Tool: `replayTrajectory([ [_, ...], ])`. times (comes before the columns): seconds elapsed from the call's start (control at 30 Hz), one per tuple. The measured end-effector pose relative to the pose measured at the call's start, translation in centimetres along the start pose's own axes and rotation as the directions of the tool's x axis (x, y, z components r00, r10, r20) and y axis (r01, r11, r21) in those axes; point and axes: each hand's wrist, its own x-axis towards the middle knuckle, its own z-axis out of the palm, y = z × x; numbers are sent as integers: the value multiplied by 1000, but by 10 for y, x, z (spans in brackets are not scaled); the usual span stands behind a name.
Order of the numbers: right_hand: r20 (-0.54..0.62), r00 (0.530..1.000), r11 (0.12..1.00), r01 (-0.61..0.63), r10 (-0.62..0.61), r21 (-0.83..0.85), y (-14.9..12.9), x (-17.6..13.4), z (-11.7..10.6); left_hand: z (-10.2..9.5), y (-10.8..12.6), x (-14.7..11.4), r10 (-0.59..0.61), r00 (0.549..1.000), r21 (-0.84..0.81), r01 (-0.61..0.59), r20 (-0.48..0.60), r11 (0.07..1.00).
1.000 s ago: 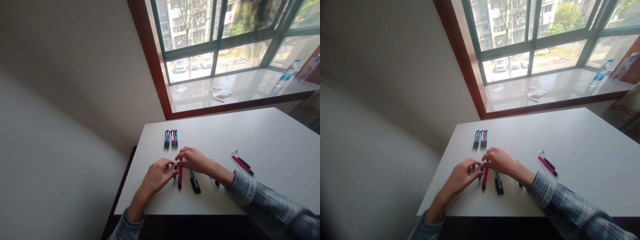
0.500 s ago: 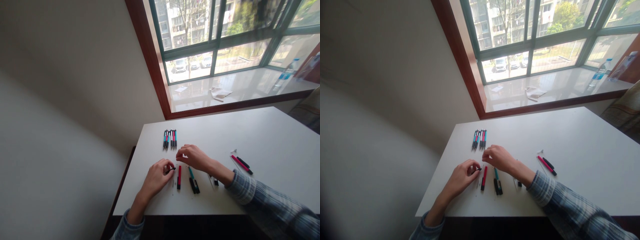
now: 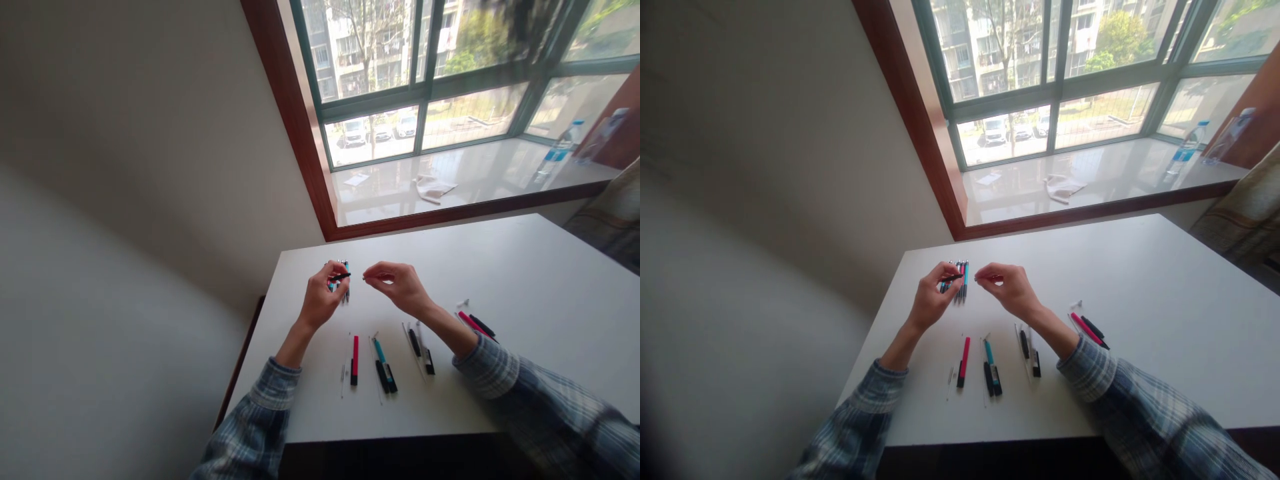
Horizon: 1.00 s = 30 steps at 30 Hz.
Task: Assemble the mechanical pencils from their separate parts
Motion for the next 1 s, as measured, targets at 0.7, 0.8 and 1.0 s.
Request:
replayTrajectory([
  [0.7, 23, 996, 964, -94, 91, 249, 2, -6, 12, 11, 2, -17, -1, 999, -97, 5, 38, 995],
  [0.8, 30, 996, 963, -89, 84, 255, 2, -6, 12, 11, 3, -17, -1, 999, -111, 5, 37, 994],
  [1.0, 38, 997, 976, -74, 68, 203, 3, -5, 12, 11, 2, -16, -2, 1000, -140, 4, 17, 990],
])
